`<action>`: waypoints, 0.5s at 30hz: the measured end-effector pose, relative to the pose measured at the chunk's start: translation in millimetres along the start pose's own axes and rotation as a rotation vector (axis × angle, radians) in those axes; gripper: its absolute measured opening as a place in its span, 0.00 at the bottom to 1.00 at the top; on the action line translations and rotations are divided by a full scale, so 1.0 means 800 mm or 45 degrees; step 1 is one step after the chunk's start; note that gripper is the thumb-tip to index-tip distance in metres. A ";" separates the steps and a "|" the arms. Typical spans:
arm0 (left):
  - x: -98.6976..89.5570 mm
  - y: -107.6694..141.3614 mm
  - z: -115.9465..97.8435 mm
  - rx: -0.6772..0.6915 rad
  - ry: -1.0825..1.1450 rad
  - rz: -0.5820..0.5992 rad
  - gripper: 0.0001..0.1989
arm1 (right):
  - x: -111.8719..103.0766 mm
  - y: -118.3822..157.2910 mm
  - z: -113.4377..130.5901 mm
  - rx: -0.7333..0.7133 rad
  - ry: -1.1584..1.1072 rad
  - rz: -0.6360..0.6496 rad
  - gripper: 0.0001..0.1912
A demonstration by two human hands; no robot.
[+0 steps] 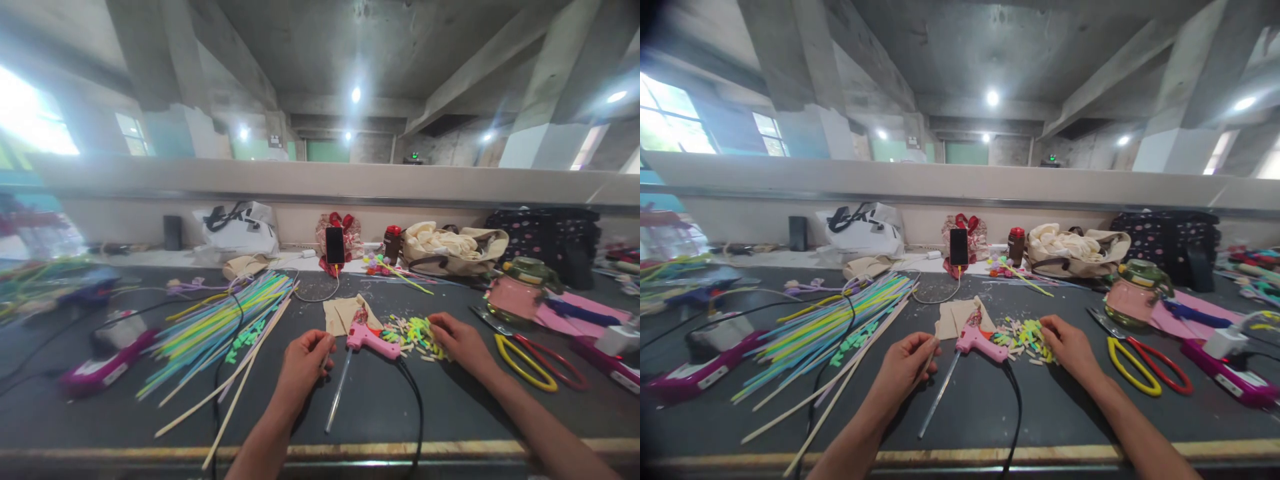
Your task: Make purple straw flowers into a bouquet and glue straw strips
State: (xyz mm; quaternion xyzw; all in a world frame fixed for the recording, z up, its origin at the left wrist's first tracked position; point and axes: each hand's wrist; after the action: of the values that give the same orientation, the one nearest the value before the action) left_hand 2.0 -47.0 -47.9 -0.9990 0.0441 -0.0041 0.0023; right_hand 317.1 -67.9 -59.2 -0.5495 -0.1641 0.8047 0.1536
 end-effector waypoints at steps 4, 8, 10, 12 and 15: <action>0.000 0.000 0.000 -0.001 -0.014 -0.002 0.14 | 0.000 0.000 -0.004 -0.001 -0.006 -0.009 0.12; -0.001 -0.002 0.002 0.001 -0.025 0.003 0.13 | -0.001 -0.002 -0.007 -0.072 0.014 -0.070 0.12; -0.001 -0.002 0.003 0.001 -0.034 0.003 0.14 | -0.002 -0.002 -0.005 -0.120 0.021 -0.089 0.12; -0.001 -0.001 0.003 0.001 -0.039 0.002 0.14 | -0.003 -0.002 -0.001 -0.171 0.023 -0.079 0.12; -0.001 0.000 0.002 -0.001 -0.042 0.001 0.14 | -0.006 0.000 0.009 -0.273 0.020 -0.007 0.10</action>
State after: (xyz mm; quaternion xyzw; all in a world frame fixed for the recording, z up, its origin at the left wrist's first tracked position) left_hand 1.2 -47.2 -49.9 -0.9989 0.0442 0.0124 0.0027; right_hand 311.8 -70.6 -52.9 -0.5686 -0.2496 0.7778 0.0972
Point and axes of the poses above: each hand's wrist, its own y-axis away from the middle knuckle, its own x-axis out of the palm, z = x × y, and after that the axes turned 4 degrees about y, right-handed
